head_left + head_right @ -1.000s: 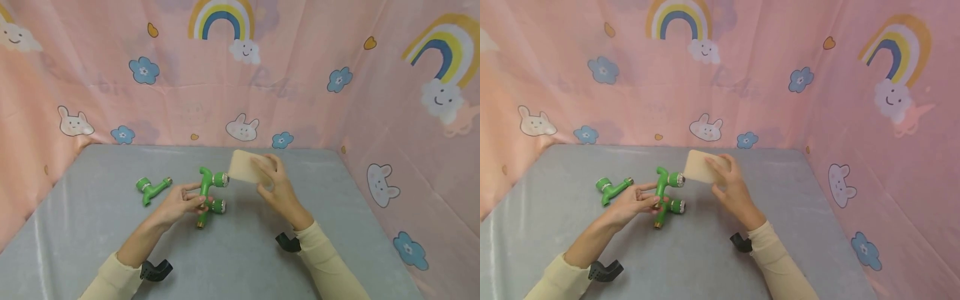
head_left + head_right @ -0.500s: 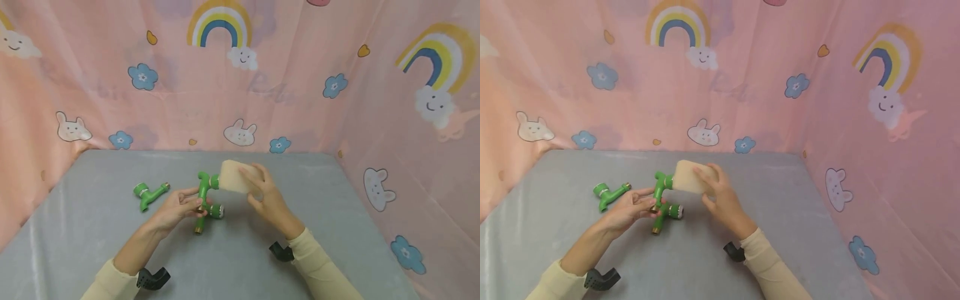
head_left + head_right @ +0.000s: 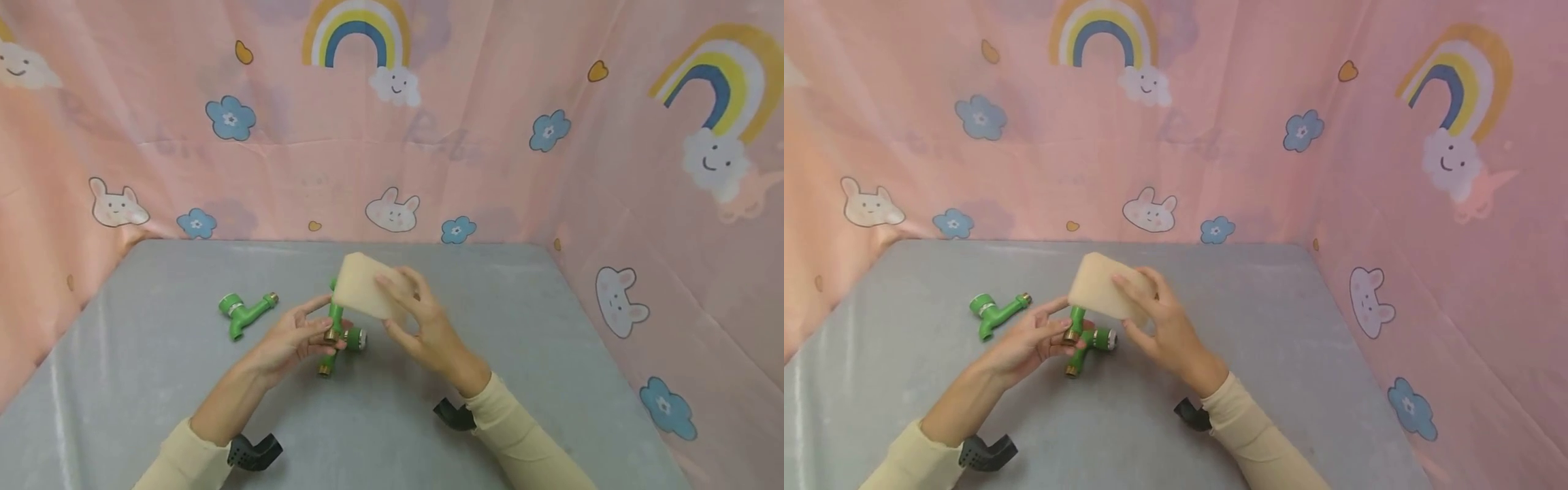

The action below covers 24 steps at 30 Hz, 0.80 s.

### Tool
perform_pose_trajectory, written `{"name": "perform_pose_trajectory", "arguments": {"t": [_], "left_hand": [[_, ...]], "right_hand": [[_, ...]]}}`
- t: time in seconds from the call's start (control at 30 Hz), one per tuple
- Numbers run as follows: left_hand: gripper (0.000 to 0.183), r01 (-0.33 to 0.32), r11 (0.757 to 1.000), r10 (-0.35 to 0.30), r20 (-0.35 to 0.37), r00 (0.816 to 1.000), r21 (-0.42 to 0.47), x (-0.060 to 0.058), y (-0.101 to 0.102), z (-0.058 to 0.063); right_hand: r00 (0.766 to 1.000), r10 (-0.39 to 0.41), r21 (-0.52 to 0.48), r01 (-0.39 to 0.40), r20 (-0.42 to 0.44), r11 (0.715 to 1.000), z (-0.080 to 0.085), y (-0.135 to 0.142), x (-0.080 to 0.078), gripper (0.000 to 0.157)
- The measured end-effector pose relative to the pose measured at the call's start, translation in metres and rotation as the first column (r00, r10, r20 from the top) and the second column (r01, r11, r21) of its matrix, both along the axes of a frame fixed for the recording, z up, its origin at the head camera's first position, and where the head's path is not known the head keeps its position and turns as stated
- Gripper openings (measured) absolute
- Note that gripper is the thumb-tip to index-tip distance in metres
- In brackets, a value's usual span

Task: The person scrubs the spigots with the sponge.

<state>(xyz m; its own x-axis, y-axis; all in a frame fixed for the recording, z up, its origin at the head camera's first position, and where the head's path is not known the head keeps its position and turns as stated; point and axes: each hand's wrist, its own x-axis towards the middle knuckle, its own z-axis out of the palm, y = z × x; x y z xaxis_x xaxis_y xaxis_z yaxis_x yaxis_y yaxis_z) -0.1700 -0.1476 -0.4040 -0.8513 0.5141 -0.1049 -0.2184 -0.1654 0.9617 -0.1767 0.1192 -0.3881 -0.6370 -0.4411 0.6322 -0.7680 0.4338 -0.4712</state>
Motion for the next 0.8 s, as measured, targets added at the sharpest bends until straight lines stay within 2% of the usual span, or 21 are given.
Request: {"name": "perform_pose_trajectory", "arguments": {"t": [0.2, 0.27, 0.43, 0.5, 0.63, 0.73, 0.8], "left_hand": [[0.056, 0.002, 0.991, -0.009, -0.056, 0.998, -0.133, 0.002, 0.005, -0.003], [0.051, 0.015, 0.989, -0.025, -0.061, 0.998, -0.15, 0.002, 0.006, -0.004], [0.057, 0.082, 0.995, -0.082, 0.007, 0.997, -0.05, 0.001, 0.003, -0.004], [0.063, 0.089, 0.996, -0.088, 0.047, 0.995, -0.006, 0.0, 0.001, -0.006], [0.069, 0.06, 0.998, -0.062, 0.095, 0.994, 0.02, -0.004, -0.004, -0.009], [0.069, 0.03, 1.0, -0.03, 0.107, 0.994, 0.007, -0.007, -0.005, -0.012], [0.067, 0.009, 1.0, -0.008, 0.107, 0.994, -0.011, -0.008, -0.005, -0.013]], "right_hand": [[0.997, -0.036, 0.077, 0.041, -0.07, 0.996, -0.002, -0.007, 0.006, 0.064], [0.995, -0.045, 0.097, 0.054, -0.092, 0.994, -0.003, -0.008, 0.006, 0.064], [0.989, -0.068, 0.129, 0.085, -0.13, 0.988, -0.004, -0.007, 0.004, 0.063], [0.988, -0.077, 0.142, 0.096, -0.131, 0.985, -0.003, -0.004, 0.0, 0.062], [0.989, -0.125, 0.163, 0.137, -0.079, 0.977, -0.003, 0.006, -0.008, 0.062], [0.984, -0.179, 0.169, 0.175, 0.009, 0.97, 0.001, 0.017, -0.013, 0.063], [0.978, -0.195, 0.133, 0.183, 0.078, 0.974, 0.004, 0.023, -0.013, 0.062]]}}
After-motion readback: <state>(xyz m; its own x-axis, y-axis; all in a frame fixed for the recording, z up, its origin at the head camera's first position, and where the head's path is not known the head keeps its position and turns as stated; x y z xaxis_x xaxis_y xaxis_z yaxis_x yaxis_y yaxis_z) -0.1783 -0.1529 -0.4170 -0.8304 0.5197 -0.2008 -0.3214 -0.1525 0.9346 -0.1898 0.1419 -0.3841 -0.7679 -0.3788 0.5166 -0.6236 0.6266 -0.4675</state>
